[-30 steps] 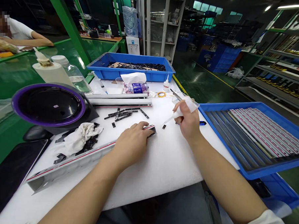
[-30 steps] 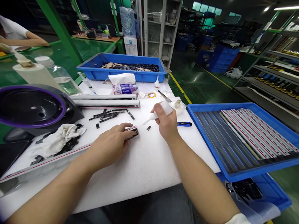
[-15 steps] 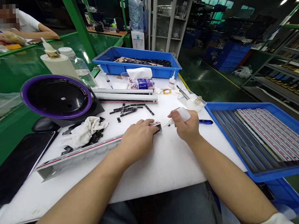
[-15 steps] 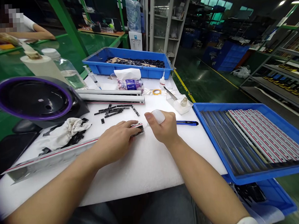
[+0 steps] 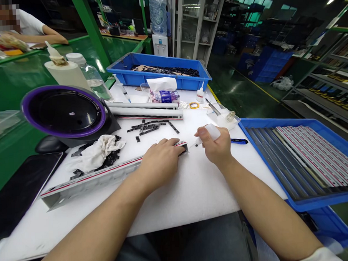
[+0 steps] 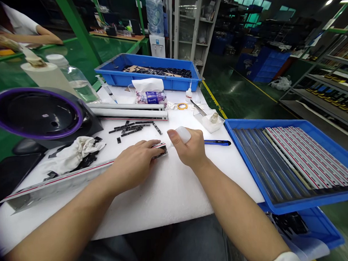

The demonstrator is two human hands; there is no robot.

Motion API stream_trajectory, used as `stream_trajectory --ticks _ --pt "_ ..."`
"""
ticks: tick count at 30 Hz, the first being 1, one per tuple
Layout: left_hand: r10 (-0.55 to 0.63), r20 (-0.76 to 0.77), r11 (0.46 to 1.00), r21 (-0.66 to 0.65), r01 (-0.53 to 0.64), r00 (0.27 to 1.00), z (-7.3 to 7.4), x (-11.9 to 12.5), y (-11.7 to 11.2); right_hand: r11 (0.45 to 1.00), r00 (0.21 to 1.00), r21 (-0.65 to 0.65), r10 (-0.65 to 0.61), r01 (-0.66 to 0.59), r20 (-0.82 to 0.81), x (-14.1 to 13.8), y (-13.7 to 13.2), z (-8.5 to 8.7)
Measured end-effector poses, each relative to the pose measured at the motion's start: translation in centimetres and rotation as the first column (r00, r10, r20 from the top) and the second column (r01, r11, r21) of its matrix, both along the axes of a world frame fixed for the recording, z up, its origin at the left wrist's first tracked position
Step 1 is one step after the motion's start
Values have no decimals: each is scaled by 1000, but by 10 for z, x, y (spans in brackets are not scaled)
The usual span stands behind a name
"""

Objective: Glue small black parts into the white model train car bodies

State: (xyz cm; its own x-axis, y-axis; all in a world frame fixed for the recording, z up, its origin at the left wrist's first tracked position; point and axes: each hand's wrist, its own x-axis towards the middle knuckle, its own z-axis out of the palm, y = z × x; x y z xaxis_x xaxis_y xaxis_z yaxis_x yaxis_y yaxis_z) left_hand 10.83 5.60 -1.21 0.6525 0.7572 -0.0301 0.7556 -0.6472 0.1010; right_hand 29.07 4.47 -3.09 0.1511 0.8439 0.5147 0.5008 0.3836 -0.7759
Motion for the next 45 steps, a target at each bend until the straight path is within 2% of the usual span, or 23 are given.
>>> stream_trajectory --ticks 20,45 --pt "1 -2 1000 10 -1 1000 -1 0 1 1000 1000 30 10 -10 -12 0 3 2" --pt "7 -12 1000 -3 -7 1000 -1 0 1 1000 999 0 -21 21 -43 4 3 2"
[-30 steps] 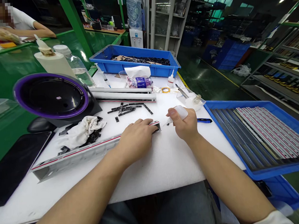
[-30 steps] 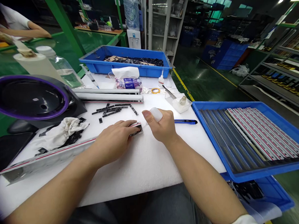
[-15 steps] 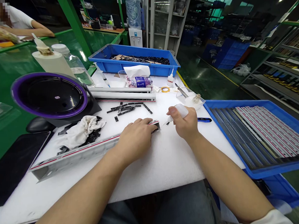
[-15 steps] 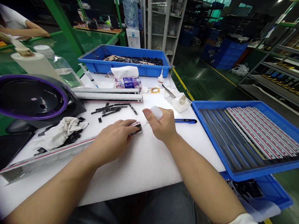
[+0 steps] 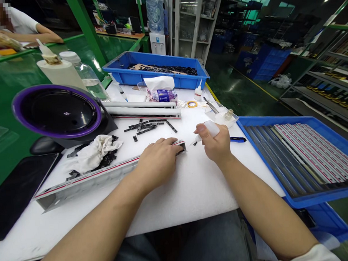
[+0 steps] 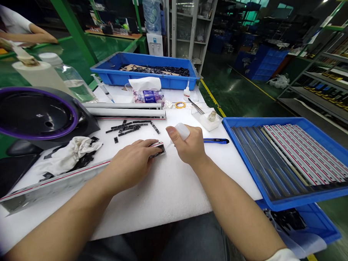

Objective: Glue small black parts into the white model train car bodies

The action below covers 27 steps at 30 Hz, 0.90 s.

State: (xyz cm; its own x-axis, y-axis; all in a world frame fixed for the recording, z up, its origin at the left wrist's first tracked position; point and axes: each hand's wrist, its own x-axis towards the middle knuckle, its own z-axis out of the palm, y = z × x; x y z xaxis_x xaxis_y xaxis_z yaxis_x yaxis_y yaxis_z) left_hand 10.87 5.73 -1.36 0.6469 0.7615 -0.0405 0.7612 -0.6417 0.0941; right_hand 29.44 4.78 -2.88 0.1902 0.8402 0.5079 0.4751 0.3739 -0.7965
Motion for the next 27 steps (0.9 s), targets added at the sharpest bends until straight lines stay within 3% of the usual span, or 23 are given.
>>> stream_trajectory --ticks 5,9,11,14,18,24,27 --pt "-1 6 1000 9 1 1000 0 -1 0 1000 1000 -19 6 -7 -25 -1 -1 0" --pt "6 1 1000 2 -6 1000 1 -1 -1 998 980 -57 -15 3 -198 1 1 4" --pt "19 -10 1000 -14 -20 1000 1 0 -1 999 930 -50 -21 3 -367 7 5 8" --pt "26 -8 999 -28 -26 1000 2 0 -1 996 794 -9 64 -87 -605 22 13 17" --pt "15 2 1000 -14 -15 1000 1 -1 -1 970 662 -31 140 -240 -737 42 19 23" --pt "11 2 1000 0 -11 1000 -1 -2 -1 927 707 -87 214 -364 -674 44 23 14" --pt "5 7 1000 6 -5 1000 -1 -1 -1 939 718 -97 182 -329 -672 42 31 8"
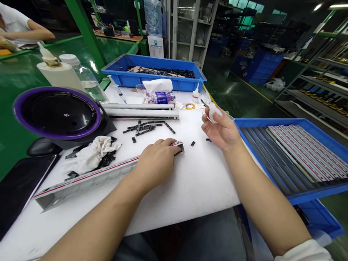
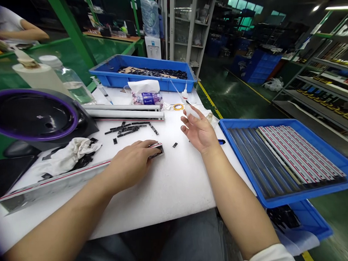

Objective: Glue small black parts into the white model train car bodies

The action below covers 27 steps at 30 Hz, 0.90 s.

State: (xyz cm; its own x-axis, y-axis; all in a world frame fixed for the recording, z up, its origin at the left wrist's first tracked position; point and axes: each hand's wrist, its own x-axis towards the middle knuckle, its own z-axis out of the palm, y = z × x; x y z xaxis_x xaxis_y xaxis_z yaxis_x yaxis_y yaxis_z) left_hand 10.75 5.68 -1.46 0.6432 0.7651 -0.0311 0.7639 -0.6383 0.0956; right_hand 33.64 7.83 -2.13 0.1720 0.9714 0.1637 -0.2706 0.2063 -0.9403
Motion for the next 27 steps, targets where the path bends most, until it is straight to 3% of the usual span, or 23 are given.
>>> stream_trajectory --ticks 4,8,11,18,20,23,25,27 --pt "5 -6 1000 -8 -5 1000 2 1 -1 990 976 16 -143 142 167 2 14 -12" --pt "10 -11 1000 -12 -10 1000 4 1 -3 968 832 157 -250 197 495 -2 21 -23" --pt "5 0 1000 5 -5 1000 3 0 -3 970 691 180 -243 163 681 -9 21 -27" --pt "-2 14 1000 11 1 1000 1 -1 -3 987 513 100 -152 129 845 -19 16 -25" --pt "1 19 1000 9 -1 1000 2 -1 -2 988 528 86 -143 131 837 -18 13 -23" --pt "17 14 1000 -6 -17 1000 3 -1 -2 968 662 133 -242 211 710 -11 9 -17" --pt "28 4 999 -22 -28 1000 4 -1 -2 908 753 196 -417 371 509 1 6 -11" --pt "34 3 999 -28 -33 999 4 -1 -2 799 742 256 -601 544 298 18 5 -4"
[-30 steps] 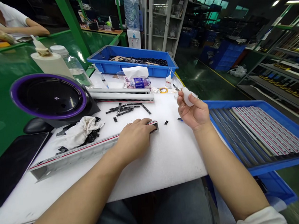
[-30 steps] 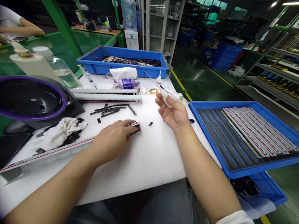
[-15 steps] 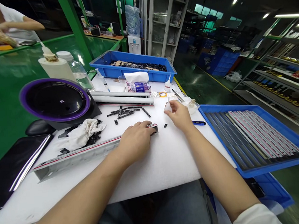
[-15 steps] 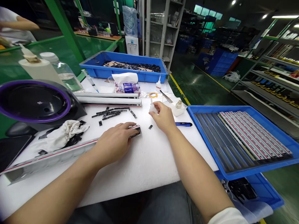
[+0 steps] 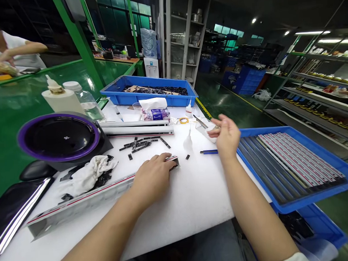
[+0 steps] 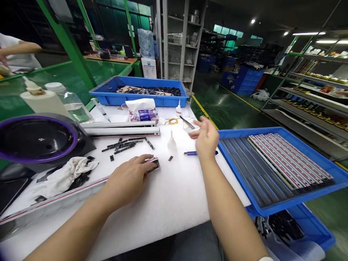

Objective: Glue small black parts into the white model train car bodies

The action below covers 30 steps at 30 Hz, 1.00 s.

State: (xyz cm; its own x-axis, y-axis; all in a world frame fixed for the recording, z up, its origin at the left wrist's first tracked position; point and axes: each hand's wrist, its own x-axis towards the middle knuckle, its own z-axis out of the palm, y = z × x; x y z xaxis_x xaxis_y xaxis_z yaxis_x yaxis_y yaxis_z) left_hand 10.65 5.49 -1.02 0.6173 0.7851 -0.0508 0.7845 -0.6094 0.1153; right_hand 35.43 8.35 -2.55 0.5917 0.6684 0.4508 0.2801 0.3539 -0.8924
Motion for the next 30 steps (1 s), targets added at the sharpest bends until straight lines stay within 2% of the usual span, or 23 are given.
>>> stream_trajectory --ticks 2,4,6,9,11,14,16,22,25,30 --pt "0 8 1000 4 0 1000 -1 0 0 985 992 122 -113 120 -56 20 1 5" --pt "-2 17 1000 15 2 1000 -2 -1 0 965 981 178 -190 195 -40 38 4 6" --pt "-5 20 1000 25 4 1000 -3 -1 1 945 959 175 -282 276 5 52 8 4" --pt "-8 18 999 34 7 1000 -5 -2 1 910 898 102 -414 403 145 61 12 0" --pt "-13 19 999 33 13 1000 -5 -2 1 902 867 9 -417 431 273 60 13 -2" --pt "-19 20 999 33 18 1000 -5 -2 1 906 848 -148 -299 396 439 56 13 -3" --pt "-16 18 999 33 16 1000 -5 -2 1 904 839 -200 -242 377 487 55 13 -3" --pt "-16 8 1000 21 16 1000 -4 -1 1 883 795 -142 -320 448 516 54 19 2" --pt "-4 -4 1000 15 4 1000 -4 0 1 882 778 -131 -320 453 540 53 21 2" --pt "-9 -9 1000 17 9 1000 -5 1 3 868 759 -48 -403 493 511 55 21 2"
